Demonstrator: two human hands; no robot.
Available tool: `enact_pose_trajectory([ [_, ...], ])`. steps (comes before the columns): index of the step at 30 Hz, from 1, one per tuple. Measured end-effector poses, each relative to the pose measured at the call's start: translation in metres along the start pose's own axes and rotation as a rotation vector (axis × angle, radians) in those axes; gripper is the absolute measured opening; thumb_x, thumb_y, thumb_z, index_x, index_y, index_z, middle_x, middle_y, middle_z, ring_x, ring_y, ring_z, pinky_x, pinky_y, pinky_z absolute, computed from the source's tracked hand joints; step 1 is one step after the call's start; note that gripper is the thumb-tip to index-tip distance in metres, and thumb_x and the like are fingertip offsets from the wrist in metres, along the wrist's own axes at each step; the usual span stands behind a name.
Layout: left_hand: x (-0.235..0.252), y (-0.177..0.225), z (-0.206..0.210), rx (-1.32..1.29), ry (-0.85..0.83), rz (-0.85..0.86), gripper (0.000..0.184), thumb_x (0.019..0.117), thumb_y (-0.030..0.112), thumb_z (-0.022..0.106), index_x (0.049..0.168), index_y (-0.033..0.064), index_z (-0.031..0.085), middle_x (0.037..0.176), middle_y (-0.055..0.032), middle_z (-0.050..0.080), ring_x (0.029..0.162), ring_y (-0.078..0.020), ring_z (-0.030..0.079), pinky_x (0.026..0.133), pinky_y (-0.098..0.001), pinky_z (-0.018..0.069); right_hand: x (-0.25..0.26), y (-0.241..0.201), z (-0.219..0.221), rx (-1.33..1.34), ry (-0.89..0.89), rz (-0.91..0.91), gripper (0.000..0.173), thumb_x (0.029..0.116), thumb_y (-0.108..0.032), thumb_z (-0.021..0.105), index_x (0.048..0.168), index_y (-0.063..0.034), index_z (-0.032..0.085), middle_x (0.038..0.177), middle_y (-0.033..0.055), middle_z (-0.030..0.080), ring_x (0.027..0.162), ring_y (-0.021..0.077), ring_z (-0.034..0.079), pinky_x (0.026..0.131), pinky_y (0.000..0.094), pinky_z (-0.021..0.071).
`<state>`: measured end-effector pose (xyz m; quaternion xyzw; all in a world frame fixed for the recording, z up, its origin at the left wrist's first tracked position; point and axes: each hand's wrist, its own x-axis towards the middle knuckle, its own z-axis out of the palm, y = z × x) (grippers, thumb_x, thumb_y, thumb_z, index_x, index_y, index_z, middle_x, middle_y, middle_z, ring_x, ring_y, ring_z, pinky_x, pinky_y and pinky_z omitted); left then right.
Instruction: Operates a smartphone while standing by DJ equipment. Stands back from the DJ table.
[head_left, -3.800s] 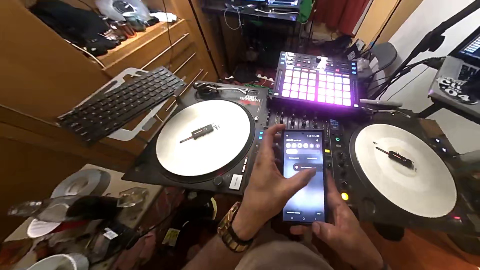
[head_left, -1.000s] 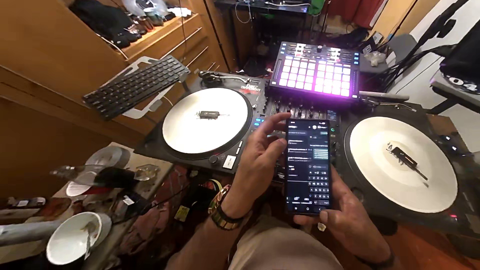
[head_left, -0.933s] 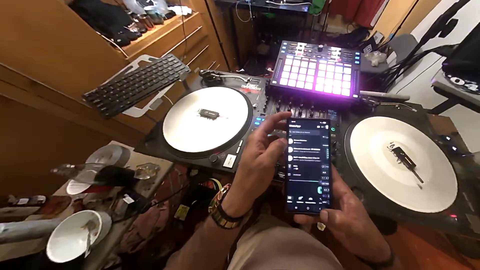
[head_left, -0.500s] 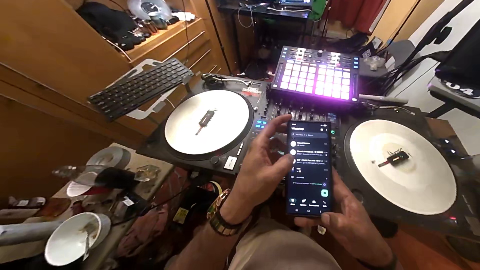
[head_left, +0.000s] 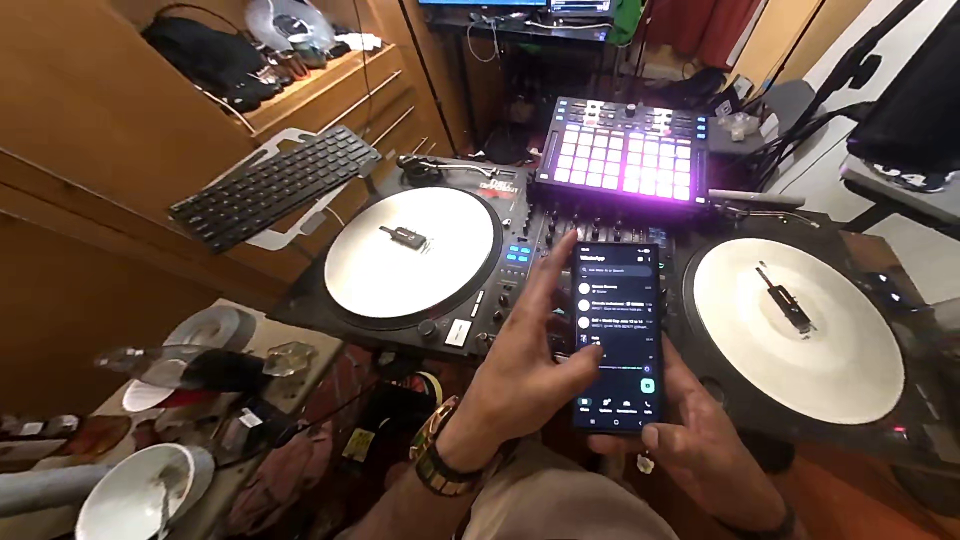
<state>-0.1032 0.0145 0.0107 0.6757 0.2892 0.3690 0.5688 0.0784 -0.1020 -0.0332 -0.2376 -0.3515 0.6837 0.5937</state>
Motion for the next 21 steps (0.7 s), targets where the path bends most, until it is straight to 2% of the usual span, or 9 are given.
enact_pose_trajectory([
  [2,-0.0008,-0.0018,-0.0035,-0.082,-0.034,0.015,0.087,0.0859,0.024,0.067,0.163,0.0282,0.027,0.156,-0.0063,0.043,0.117,-0.0242,0.064,0.086,-0.0406,0.0624,0.0,0.0008,-0.0005,0.01,-0.015,-0.005,0.096,0.0896,-0.01,0.074,0.162,-0.0149,0.012,0.147,0.0144,0.054,0.127,0.036,0.062,0.095,0.0584,0.0599],
  [4,-0.0013,-0.0013,-0.0043,-0.114,-0.028,0.013,0.082,0.0879,0.023,0.062,0.163,0.0266,0.028,0.155,-0.0064,0.045,0.115,-0.0239,0.065,0.085,-0.0403,0.0622,-0.0005,0.002,-0.001,0.021,-0.017,0.0,0.095,0.0901,-0.01,0.075,0.162,-0.0158,0.013,0.146,0.0151,0.054,0.127,0.0363,0.062,0.096,0.0587,0.0595],
  [9,0.0011,0.0023,-0.0047,-0.095,0.015,0.01,0.078,0.086,0.015,0.055,0.16,0.0239,0.034,0.153,-0.0041,0.048,0.108,-0.0223,0.068,0.082,-0.0388,0.0625,-0.0006,0.0008,0.0014,0.011,0.008,0.024,0.097,0.0893,-0.013,0.075,0.162,-0.0173,0.012,0.144,0.0144,0.056,0.125,0.0358,0.063,0.094,0.0577,0.0605],
  [12,0.0017,0.0027,-0.0056,-0.104,0.022,0.013,0.075,0.0871,0.015,0.057,0.159,0.0234,0.037,0.153,-0.0033,0.048,0.105,-0.0215,0.068,0.081,-0.038,0.0626,0.0006,0.0008,0.0019,0.043,-0.017,0.014,0.096,0.0893,-0.01,0.075,0.162,-0.0169,0.013,0.146,0.0138,0.055,0.127,0.0358,0.062,0.095,0.0585,0.0597],
  [15,0.0027,0.0025,-0.0063,-0.106,0.032,0.016,0.073,0.088,0.015,0.057,0.158,0.0233,0.038,0.152,-0.0038,0.049,0.104,-0.0218,0.069,0.081,-0.038,0.063,0.0018,0.0008,0.0027,0.052,-0.019,0.007,0.097,0.0893,-0.01,0.075,0.162,-0.0158,0.011,0.146,0.0142,0.055,0.127,0.0365,0.062,0.095,0.0591,0.0596],
  [21,0.0032,0.0046,-0.0051,-0.103,0.036,0.013,0.074,0.0864,0.003,0.049,0.158,0.0202,0.038,0.151,-0.0048,0.051,0.104,-0.0229,0.07,0.081,-0.0396,0.0637,0.0005,0.0024,0.0016,0.017,0.004,0.003,0.092,0.0908,-0.012,0.074,0.162,-0.0161,0.015,0.144,0.0145,0.056,0.124,0.0358,0.064,0.094,0.0576,0.0606],
])
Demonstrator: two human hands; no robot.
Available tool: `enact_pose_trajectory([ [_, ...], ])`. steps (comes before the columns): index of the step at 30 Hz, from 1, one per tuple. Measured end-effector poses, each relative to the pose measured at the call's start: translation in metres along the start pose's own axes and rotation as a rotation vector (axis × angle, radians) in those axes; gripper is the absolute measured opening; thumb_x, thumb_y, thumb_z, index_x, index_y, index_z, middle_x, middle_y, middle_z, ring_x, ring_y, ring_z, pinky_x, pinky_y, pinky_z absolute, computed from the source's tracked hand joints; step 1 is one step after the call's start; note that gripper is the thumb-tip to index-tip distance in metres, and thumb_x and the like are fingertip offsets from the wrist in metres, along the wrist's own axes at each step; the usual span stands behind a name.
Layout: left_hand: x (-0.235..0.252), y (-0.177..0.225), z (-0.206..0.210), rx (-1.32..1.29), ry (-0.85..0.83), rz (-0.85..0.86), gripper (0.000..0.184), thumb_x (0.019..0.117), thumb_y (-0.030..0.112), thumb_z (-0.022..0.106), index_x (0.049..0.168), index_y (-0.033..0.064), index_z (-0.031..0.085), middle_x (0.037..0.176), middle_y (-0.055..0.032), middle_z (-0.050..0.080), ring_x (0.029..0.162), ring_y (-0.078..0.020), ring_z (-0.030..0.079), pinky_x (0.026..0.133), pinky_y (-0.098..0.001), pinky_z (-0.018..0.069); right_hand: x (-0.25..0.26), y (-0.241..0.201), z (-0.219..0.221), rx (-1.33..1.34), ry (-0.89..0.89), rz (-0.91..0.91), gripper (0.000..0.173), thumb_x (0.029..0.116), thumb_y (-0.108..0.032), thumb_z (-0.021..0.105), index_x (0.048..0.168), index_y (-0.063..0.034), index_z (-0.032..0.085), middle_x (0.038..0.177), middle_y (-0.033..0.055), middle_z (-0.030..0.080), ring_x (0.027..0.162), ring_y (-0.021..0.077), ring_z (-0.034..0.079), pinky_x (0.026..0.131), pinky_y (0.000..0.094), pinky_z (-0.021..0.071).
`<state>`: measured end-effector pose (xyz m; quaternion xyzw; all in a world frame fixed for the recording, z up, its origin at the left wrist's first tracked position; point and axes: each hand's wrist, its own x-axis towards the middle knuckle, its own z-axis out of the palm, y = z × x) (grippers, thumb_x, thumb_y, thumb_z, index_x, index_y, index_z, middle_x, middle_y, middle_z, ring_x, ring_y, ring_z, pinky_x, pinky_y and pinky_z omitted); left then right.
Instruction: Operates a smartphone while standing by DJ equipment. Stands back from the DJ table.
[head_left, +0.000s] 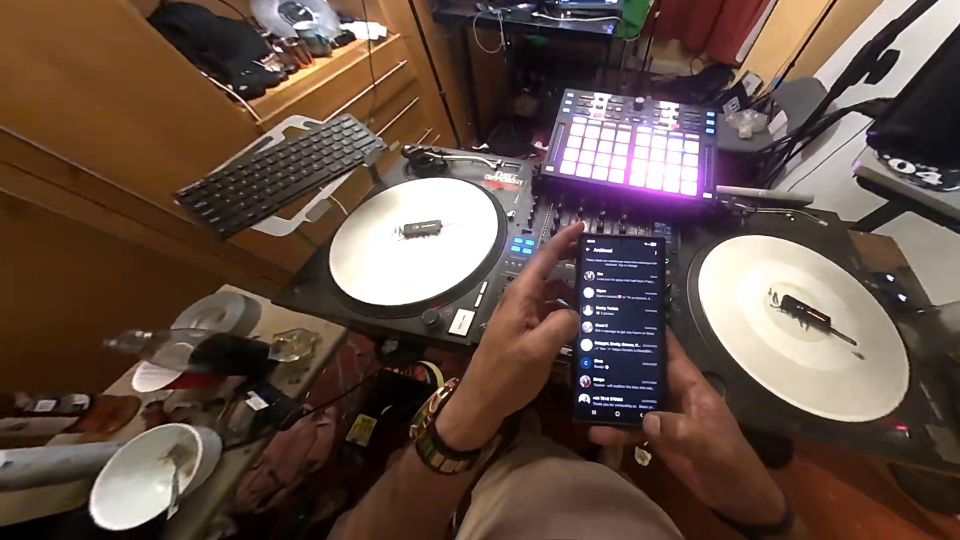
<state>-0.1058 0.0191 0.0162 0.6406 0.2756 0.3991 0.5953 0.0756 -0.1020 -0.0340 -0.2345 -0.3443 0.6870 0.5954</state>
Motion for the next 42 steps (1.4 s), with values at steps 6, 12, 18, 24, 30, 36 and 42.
enact_pose_trajectory([
  [6,0.0017,0.0004,0.0017,0.001,-0.037,0.008,0.082,0.0826,0.001,0.057,0.159,0.0208,0.036,0.152,-0.0064,0.049,0.102,-0.0237,0.07,0.077,-0.0385,0.0644,-0.0008,-0.0015,0.0005,-0.02,0.06,0.025,0.094,0.0888,-0.012,0.076,0.161,-0.0179,0.017,0.141,0.015,0.058,0.122,0.036,0.065,0.093,0.0579,0.0609],
  [12,0.003,-0.002,0.0016,0.002,-0.078,0.005,0.092,0.0796,0.003,0.066,0.161,0.0254,0.031,0.153,-0.007,0.046,0.108,-0.0259,0.069,0.081,-0.0401,0.0645,0.0013,-0.0043,-0.0005,-0.024,0.038,0.006,0.093,0.0894,-0.012,0.075,0.161,-0.0161,0.016,0.141,0.0138,0.058,0.122,0.0348,0.065,0.094,0.0571,0.0608],
  [18,0.0024,-0.0031,0.0039,0.042,-0.054,0.011,0.094,0.0788,0.002,0.068,0.162,0.0253,0.03,0.154,-0.0057,0.046,0.108,-0.0242,0.068,0.081,-0.0391,0.0645,0.0015,-0.0043,-0.0004,-0.041,0.059,0.019,0.092,0.0887,-0.012,0.076,0.16,-0.0148,0.017,0.14,0.0149,0.059,0.121,0.0357,0.066,0.092,0.0575,0.0615],
  [24,0.0021,-0.0038,0.0044,0.018,-0.048,-0.011,0.089,0.0821,0.001,0.063,0.161,0.025,0.031,0.152,-0.0066,0.047,0.104,-0.0246,0.07,0.079,-0.0394,0.0648,0.0006,-0.0031,-0.0007,-0.021,0.057,0.031,0.094,0.089,-0.013,0.076,0.161,-0.0176,0.016,0.14,0.0159,0.059,0.121,0.0361,0.066,0.093,0.057,0.0612],
  [30,0.0015,-0.0031,0.0043,0.043,-0.061,0.003,0.095,0.0785,0.002,0.068,0.162,0.0264,0.029,0.155,-0.0055,0.044,0.109,-0.0246,0.069,0.08,-0.0395,0.065,0.0011,-0.0041,-0.0003,-0.031,0.056,0.021,0.096,0.0883,-0.011,0.075,0.161,-0.0144,0.013,0.14,0.0146,0.059,0.121,0.0354,0.066,0.092,0.0569,0.0616],
  [36,0.0001,-0.0044,0.0017,0.083,-0.091,0.002,0.098,0.0788,0.01,0.072,0.163,0.0276,0.025,0.156,-0.0061,0.043,0.115,-0.0245,0.066,0.084,-0.0409,0.0643,0.0013,-0.0032,-0.0006,-0.03,0.053,0.009,0.092,0.0891,-0.012,0.075,0.16,-0.0164,0.018,0.14,0.0136,0.059,0.121,0.035,0.066,0.092,0.0576,0.0614],
  [42,-0.0005,-0.0031,0.0048,0.125,-0.059,-0.015,0.105,0.0758,0.007,0.076,0.164,0.0307,0.024,0.155,-0.0049,0.042,0.112,-0.0236,0.067,0.081,-0.0395,0.0652,0.0016,-0.0034,-0.0001,-0.031,0.065,0.031,0.093,0.0889,-0.011,0.075,0.161,-0.0169,0.016,0.14,0.0162,0.059,0.121,0.0369,0.066,0.092,0.0579,0.0611],
])
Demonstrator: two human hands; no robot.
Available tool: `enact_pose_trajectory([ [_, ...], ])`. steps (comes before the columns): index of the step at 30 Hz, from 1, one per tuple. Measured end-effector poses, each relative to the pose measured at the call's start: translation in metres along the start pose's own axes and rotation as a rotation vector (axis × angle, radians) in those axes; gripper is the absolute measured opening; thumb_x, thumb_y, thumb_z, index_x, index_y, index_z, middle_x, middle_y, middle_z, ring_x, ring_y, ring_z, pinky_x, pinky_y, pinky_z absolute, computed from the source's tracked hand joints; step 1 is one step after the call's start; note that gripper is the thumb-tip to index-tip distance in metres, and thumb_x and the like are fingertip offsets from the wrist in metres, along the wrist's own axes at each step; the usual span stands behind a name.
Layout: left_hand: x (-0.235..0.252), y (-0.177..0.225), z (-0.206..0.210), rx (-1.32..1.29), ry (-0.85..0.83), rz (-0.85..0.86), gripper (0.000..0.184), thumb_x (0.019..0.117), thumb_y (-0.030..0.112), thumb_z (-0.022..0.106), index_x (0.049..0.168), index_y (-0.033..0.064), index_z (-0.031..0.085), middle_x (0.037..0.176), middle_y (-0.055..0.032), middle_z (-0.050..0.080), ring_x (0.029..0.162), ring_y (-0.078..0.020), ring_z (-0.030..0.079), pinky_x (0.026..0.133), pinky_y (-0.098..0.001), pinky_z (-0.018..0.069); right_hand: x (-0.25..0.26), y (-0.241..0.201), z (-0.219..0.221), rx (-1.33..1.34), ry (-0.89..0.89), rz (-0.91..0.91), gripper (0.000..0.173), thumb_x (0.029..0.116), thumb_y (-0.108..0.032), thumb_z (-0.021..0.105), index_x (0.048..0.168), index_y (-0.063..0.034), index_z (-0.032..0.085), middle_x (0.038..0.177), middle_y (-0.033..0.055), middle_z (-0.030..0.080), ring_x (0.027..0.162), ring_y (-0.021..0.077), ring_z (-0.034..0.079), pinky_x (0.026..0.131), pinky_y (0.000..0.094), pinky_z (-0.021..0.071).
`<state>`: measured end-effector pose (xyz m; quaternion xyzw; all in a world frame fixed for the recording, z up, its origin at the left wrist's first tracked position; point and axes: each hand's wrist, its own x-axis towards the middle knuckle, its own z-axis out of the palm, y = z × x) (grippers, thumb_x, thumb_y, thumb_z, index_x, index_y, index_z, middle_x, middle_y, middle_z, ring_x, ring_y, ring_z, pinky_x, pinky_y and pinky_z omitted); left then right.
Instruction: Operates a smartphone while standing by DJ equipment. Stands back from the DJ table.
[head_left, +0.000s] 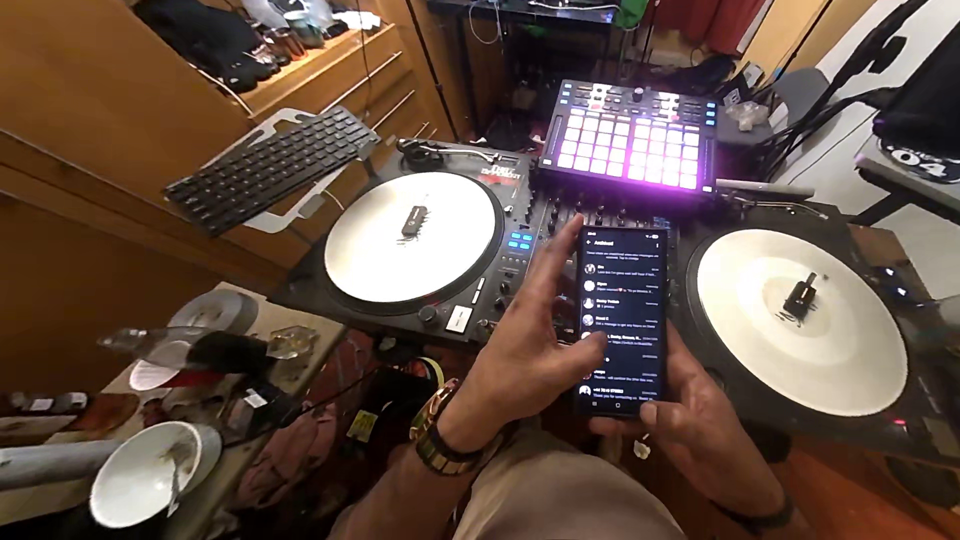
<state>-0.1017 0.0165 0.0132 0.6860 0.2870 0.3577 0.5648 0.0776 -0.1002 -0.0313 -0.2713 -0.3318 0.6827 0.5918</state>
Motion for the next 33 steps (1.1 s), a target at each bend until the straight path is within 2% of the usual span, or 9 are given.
enact_pose_trajectory([
  [3,-0.0002,-0.0022,0.0051,0.058,0.04,-0.012,0.11,0.0749,0.007,0.082,0.163,0.0346,0.023,0.154,-0.0032,0.043,0.115,-0.0228,0.066,0.084,-0.0395,0.0653,-0.0001,-0.0002,0.0006,-0.012,0.014,0.002,0.094,0.0883,-0.012,0.076,0.161,-0.0165,0.016,0.14,0.0156,0.059,0.12,0.0362,0.066,0.092,0.0572,0.0613],
  [5,-0.0001,-0.003,0.0058,0.059,0.041,-0.021,0.108,0.0766,0.01,0.082,0.163,0.037,0.022,0.154,-0.0023,0.043,0.115,-0.0219,0.067,0.085,-0.0394,0.0654,0.0006,-0.0001,0.0009,-0.03,0.021,-0.002,0.096,0.0876,-0.014,0.077,0.16,-0.0151,0.014,0.14,0.0142,0.059,0.12,0.0349,0.067,0.091,0.0561,0.0623],
  [10,0.0008,-0.0061,0.0003,-0.062,0.014,0.014,0.083,0.0882,0.029,0.062,0.163,0.0288,0.027,0.157,-0.0049,0.043,0.115,-0.0229,0.066,0.084,-0.0406,0.0628,0.0023,0.0,0.0003,-0.005,0.009,-0.007,0.094,0.0885,-0.011,0.075,0.161,-0.0144,0.015,0.14,0.0159,0.058,0.12,0.0365,0.066,0.091,0.0574,0.0617],
  [13,0.0009,-0.0037,-0.0008,-0.067,0.012,0.01,0.086,0.0844,0.021,0.062,0.163,0.0275,0.027,0.158,-0.0051,0.041,0.117,-0.0235,0.065,0.085,-0.0414,0.063,0.0022,0.0003,0.0009,0.004,0.017,0.01,0.09,0.0903,-0.012,0.074,0.16,-0.0167,0.018,0.139,0.0164,0.059,0.12,0.0365,0.066,0.092,0.0572,0.0614],
  [16,0.0008,-0.0036,-0.0012,-0.067,0.007,0.024,0.091,0.0815,0.016,0.064,0.163,0.0265,0.027,0.159,-0.0049,0.04,0.118,-0.0237,0.065,0.086,-0.0416,0.063,0.0021,0.0003,0.0014,-0.004,0.031,0.018,0.091,0.091,-0.011,0.071,0.161,-0.0173,0.015,0.14,0.0161,0.058,0.12,0.0365,0.066,0.09,0.0577,0.0618],
  [20,0.0006,-0.0022,-0.001,-0.06,0.018,0.009,0.093,0.0793,0.009,0.065,0.162,0.0283,0.028,0.158,-0.0037,0.041,0.114,-0.0236,0.067,0.083,-0.0405,0.0639,0.0036,0.0007,0.0027,0.01,0.053,0.021,0.089,0.0909,-0.01,0.07,0.16,-0.0159,0.015,0.139,0.0147,0.06,0.118,0.0357,0.067,0.088,0.0565,0.0626],
  [25,0.0009,-0.0031,-0.0003,-0.062,0.025,0.002,0.094,0.0784,0.01,0.068,0.162,0.0292,0.03,0.156,-0.0036,0.043,0.114,-0.024,0.067,0.083,-0.0402,0.0642,0.0054,-0.0006,0.0056,0.046,0.061,0.033,0.086,0.0915,-0.005,0.063,0.16,-0.0143,0.012,0.139,0.0151,0.059,0.118,0.0356,0.067,0.088,0.0572,0.0626],
  [33,-0.0015,-0.0013,0.001,-0.031,0.014,0.036,0.094,0.0786,0.01,0.067,0.163,0.0269,0.028,0.157,-0.0047,0.041,0.115,-0.0243,0.065,0.083,-0.0408,0.0637,0.0046,0.0016,0.0095,-0.015,0.149,0.028,0.071,0.097,-0.003,0.058,0.157,-0.0145,0.022,0.13,0.0165,0.064,0.109,0.0348,0.072,0.082,0.0531,0.0653],
])
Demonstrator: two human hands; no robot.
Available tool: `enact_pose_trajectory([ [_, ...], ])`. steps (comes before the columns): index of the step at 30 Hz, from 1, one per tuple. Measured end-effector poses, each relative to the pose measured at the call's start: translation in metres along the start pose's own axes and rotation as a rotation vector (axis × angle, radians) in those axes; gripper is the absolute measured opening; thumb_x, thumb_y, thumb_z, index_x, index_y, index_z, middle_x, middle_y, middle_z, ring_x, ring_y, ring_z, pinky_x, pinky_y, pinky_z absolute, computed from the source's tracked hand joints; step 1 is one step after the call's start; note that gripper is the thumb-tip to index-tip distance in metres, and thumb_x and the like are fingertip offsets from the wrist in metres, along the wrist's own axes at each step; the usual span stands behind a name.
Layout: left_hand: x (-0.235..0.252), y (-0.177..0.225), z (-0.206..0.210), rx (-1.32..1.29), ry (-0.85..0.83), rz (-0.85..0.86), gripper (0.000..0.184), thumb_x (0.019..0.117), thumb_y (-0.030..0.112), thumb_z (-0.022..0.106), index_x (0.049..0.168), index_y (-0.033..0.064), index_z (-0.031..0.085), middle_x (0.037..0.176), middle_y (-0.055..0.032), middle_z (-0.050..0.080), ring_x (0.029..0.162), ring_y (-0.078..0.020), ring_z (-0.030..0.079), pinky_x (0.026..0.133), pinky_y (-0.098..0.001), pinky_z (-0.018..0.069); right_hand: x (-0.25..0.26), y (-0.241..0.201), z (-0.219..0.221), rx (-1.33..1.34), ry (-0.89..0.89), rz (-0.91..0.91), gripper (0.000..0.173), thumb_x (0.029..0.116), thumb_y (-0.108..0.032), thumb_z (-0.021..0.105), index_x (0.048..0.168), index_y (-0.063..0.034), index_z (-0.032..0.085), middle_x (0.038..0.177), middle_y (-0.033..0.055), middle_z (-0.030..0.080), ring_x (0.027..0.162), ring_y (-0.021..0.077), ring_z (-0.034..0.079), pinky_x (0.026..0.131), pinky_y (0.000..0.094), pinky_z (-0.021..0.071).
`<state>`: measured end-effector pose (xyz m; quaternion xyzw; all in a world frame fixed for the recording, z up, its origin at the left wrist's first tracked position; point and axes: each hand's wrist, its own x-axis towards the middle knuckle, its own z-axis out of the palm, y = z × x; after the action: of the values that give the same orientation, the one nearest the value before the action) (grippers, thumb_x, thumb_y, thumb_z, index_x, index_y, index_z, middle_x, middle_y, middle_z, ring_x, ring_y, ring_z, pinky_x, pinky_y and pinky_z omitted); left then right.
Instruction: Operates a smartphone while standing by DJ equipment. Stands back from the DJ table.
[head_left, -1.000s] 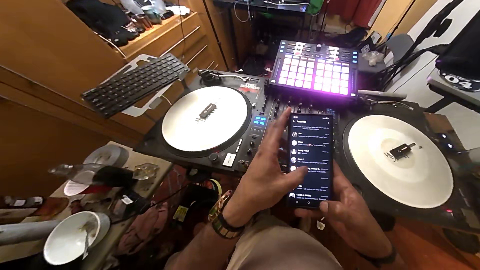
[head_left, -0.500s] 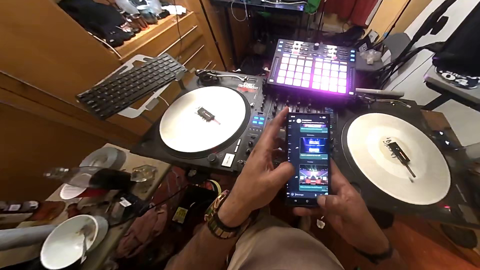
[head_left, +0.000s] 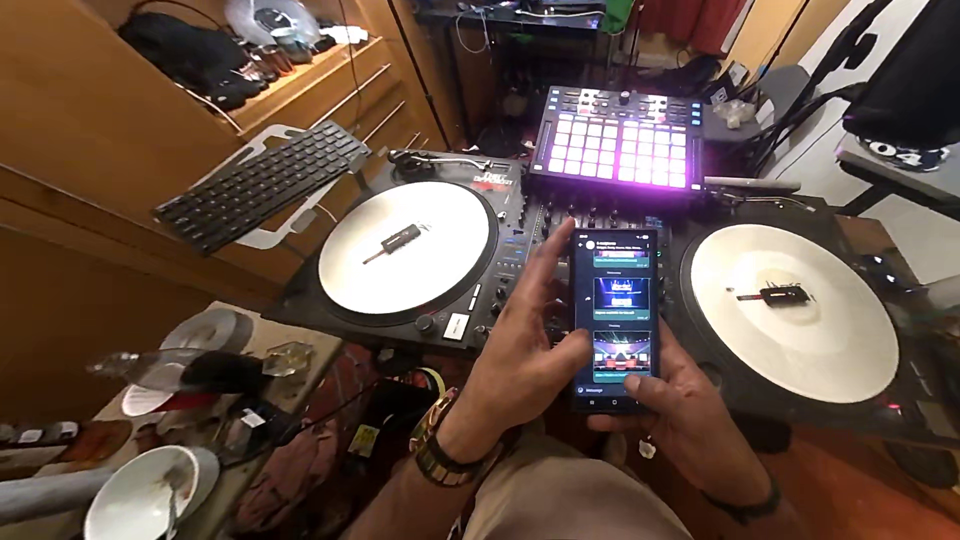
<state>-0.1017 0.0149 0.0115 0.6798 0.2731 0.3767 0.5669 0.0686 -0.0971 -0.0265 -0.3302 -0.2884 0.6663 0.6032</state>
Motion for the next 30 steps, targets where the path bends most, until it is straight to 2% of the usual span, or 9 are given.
enact_pose_trajectory([
  [3,0.0001,0.0005,0.0005,-0.005,-0.007,0.001,0.095,0.0782,0.009,0.067,0.163,0.0268,0.027,0.158,-0.0051,0.04,0.116,-0.0253,0.065,0.083,-0.0414,0.0637,0.0001,0.0011,0.0001,-0.001,0.02,0.003,0.065,0.099,-0.002,0.056,0.156,-0.0157,0.028,0.127,0.0173,0.066,0.107,0.0344,0.072,0.081,0.0518,0.0656],
  [7,0.0001,0.001,0.0,-0.009,-0.006,-0.003,0.094,0.0792,0.01,0.067,0.163,0.0284,0.027,0.159,-0.0044,0.04,0.117,-0.0251,0.065,0.084,-0.0411,0.0635,0.0006,-0.0003,0.0008,-0.007,0.009,0.004,0.062,0.0997,-0.004,0.057,0.154,-0.0158,0.029,0.127,0.0157,0.066,0.108,0.0333,0.072,0.082,0.051,0.0655],
  [12,0.0015,0.0001,-0.001,-0.017,-0.007,0.002,0.093,0.0789,0.01,0.066,0.162,0.0284,0.029,0.158,-0.0048,0.04,0.116,-0.0247,0.065,0.084,-0.0403,0.0637,0.0022,-0.0018,0.002,-0.023,0.011,0.003,0.066,0.0992,-0.004,0.056,0.155,-0.0129,0.024,0.129,0.0157,0.065,0.109,0.034,0.072,0.081,0.0522,0.0659],
  [19,0.0007,-0.0007,-0.001,-0.023,-0.008,0.002,0.094,0.0782,0.01,0.067,0.162,0.0278,0.029,0.157,-0.0053,0.041,0.114,-0.0251,0.066,0.082,-0.0408,0.0639,0.0016,-0.0002,0.0,-0.008,-0.005,-0.001,0.065,0.0995,-0.007,0.06,0.155,-0.0146,0.027,0.128,0.0159,0.066,0.11,0.0341,0.072,0.081,0.0519,0.0656],
  [26,0.0008,-0.003,-0.0005,-0.05,-0.024,-0.014,0.096,0.0785,0.006,0.065,0.163,0.0283,0.027,0.158,-0.0039,0.042,0.114,-0.024,0.067,0.085,-0.0401,0.0637,0.0007,-0.0015,-0.0038,0.008,-0.033,-0.011,0.081,0.0918,-0.014,0.071,0.156,-0.0123,0.022,0.131,0.017,0.064,0.11,0.0355,0.071,0.082,0.0542,0.065],
  [30,-0.0018,-0.0068,0.0002,-0.079,-0.051,-0.01,0.096,0.0795,0.004,0.064,0.164,0.0265,0.024,0.151,-0.0057,0.052,0.117,-0.0259,0.066,0.09,-0.0412,0.0626,0.0004,-0.0037,-0.0037,-0.019,-0.016,-0.018,0.085,0.0887,-0.012,0.072,0.157,-0.0106,0.021,0.132,0.018,0.063,0.111,0.0363,0.07,0.082,0.0543,0.0651],
])
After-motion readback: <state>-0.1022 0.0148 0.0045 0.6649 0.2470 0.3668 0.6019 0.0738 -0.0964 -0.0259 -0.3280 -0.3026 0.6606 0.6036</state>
